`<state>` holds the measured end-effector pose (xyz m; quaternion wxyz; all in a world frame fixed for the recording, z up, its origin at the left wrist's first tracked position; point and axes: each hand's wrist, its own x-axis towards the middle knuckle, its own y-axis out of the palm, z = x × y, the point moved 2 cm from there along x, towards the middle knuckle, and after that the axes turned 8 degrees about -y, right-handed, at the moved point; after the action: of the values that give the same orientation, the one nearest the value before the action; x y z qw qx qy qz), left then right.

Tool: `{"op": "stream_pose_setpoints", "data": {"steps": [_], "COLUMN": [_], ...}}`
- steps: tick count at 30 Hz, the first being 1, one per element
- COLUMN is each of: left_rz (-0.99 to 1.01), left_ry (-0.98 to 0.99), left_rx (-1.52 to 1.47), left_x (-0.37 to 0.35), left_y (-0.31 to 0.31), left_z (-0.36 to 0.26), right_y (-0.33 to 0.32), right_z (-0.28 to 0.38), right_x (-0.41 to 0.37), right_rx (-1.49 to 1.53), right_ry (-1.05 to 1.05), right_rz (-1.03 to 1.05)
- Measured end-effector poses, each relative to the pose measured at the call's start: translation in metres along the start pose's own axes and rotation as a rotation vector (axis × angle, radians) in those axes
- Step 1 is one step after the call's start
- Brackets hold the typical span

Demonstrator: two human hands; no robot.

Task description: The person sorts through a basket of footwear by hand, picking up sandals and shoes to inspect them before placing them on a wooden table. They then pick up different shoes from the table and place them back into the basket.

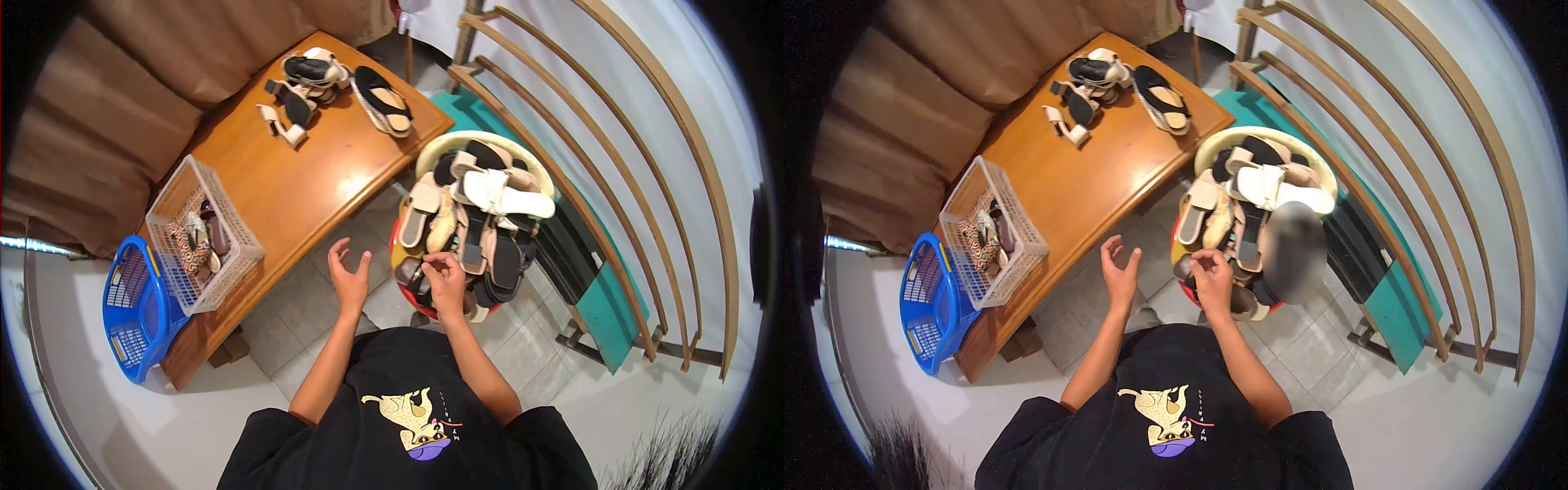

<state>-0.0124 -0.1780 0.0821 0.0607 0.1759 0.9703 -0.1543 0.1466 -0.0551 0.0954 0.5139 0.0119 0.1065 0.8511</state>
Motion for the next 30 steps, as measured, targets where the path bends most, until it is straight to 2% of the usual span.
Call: {"op": "stream_pose_setpoints", "data": {"steps": [4, 6, 8, 11, 16, 26, 30], "left_rz": [0.032, 0.168, 0.179, 0.271, 0.320, 0.312, 0.300], "left_ry": [-0.003, -0.017, -0.028, -0.063, -0.112, -0.047, -0.144], "left_rx": [-0.023, -0.105, -0.132, -0.224, -0.211, -0.244, -0.312], "left_x": [0.017, 0.026, 0.038, 0.054, 0.077, 0.127, 0.150], "left_y": [-0.056, -0.080, -0.103, -0.134, -0.179, -0.196, -0.198], "left_z": [0.015, 0.020, 0.028, 0.044, 0.045, 0.038, 0.028], "right_y": [0.058, 0.081, 0.102, 0.133, 0.179, 0.215, 0.230], "right_z": [0.005, 0.002, -0.009, -0.024, -0.045, -0.050, -0.069], "right_x": [-0.003, -0.008, -0.012, -0.022, -0.038, -0.013, 0.012], "right_rx": [-0.022, -0.058, -0.102, -0.110, -0.022, -0.106, -0.071], "right_ry": [-0.043, 0.028, -0.043, 0.006, 0.060, 0.062, 0.087], "right_rz": [0.018, 0.041, 0.060, 0.068, 0.025, 0.070, 0.097]}}
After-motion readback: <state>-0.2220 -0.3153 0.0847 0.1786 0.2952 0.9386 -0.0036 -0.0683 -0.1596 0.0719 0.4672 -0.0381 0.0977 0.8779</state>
